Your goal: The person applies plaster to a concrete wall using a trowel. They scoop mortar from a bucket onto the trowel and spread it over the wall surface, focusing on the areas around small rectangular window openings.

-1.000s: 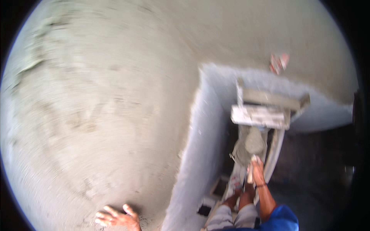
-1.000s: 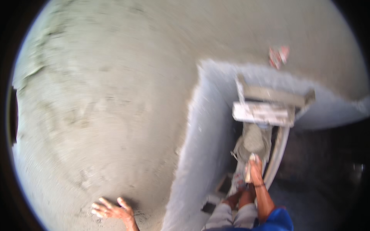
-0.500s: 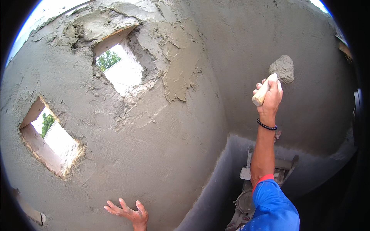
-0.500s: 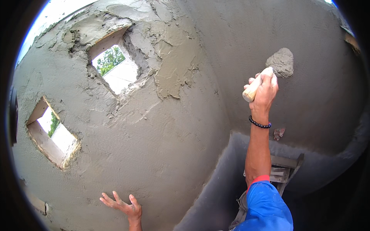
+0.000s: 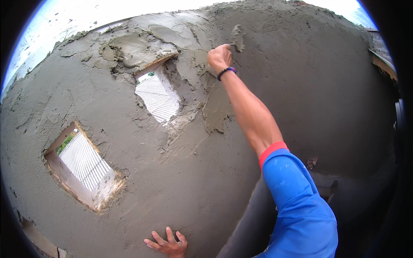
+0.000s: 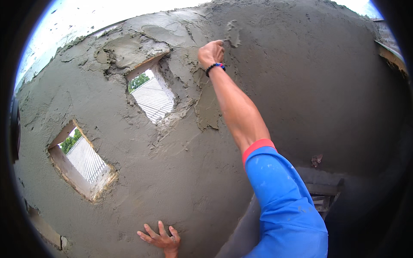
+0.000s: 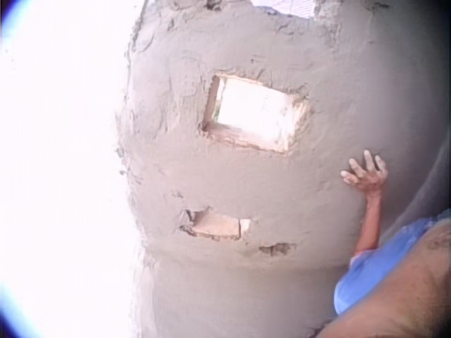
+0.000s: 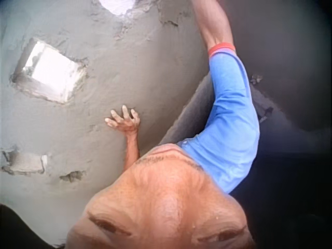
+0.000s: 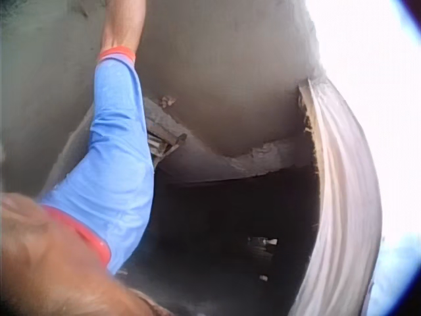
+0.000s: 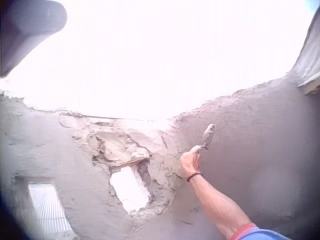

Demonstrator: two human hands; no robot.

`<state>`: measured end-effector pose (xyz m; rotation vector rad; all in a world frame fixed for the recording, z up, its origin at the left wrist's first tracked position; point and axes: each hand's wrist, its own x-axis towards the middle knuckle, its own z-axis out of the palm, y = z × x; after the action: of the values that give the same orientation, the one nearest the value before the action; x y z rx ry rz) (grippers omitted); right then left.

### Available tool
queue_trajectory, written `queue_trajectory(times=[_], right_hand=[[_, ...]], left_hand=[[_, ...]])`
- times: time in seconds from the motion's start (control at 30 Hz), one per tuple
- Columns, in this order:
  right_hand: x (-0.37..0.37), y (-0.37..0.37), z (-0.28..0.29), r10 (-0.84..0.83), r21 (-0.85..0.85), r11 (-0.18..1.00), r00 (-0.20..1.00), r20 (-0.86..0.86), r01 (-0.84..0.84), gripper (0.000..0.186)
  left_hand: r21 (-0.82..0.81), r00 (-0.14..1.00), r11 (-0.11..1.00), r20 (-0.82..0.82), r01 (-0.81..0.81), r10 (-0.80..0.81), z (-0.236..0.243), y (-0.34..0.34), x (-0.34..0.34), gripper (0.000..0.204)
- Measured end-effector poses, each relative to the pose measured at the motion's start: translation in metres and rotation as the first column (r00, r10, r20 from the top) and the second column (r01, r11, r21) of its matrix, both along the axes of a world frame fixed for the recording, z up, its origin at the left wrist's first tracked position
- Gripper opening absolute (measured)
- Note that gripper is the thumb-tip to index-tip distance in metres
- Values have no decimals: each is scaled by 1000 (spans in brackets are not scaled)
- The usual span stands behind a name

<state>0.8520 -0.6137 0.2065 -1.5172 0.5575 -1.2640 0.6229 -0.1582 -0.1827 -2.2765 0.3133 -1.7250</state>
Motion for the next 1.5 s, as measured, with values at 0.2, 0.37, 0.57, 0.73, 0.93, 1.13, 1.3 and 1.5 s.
queue_trajectory(times=[0.2,0.37,0.57,0.73,0.93,1.13,1.3,1.5], right_hand=[[-32,60,67,267,-266,927,963,-31,-266,54],[-46,2,27,612,-89,746,628,481,-660,36],[-34,-110,-102,558,92,430,345,755,-898,30],[0,-119,-136,564,116,110,158,810,-987,38],[40,-80,-67,571,216,5,180,801,-976,29],[4,-14,0,655,263,411,484,581,-873,20],[-18,26,-14,732,155,564,578,360,-811,29],[-46,42,-81,794,-57,606,597,115,-794,28]], left_hand=[[55,999,998,35,-36,34,13,-9,-7,50],[41,999,998,27,-47,45,5,-1,-3,45],[49,999,999,41,-19,17,10,-11,-1,45],[56,999,997,1,-53,53,9,-8,-3,44],[61,996,995,-33,-76,78,4,-7,-1,45],[68,999,997,33,-29,27,14,-12,-1,46],[57,999,998,31,-39,37,10,-15,-1,44],[44,996,995,20,-86,86,8,-11,-1,45]])
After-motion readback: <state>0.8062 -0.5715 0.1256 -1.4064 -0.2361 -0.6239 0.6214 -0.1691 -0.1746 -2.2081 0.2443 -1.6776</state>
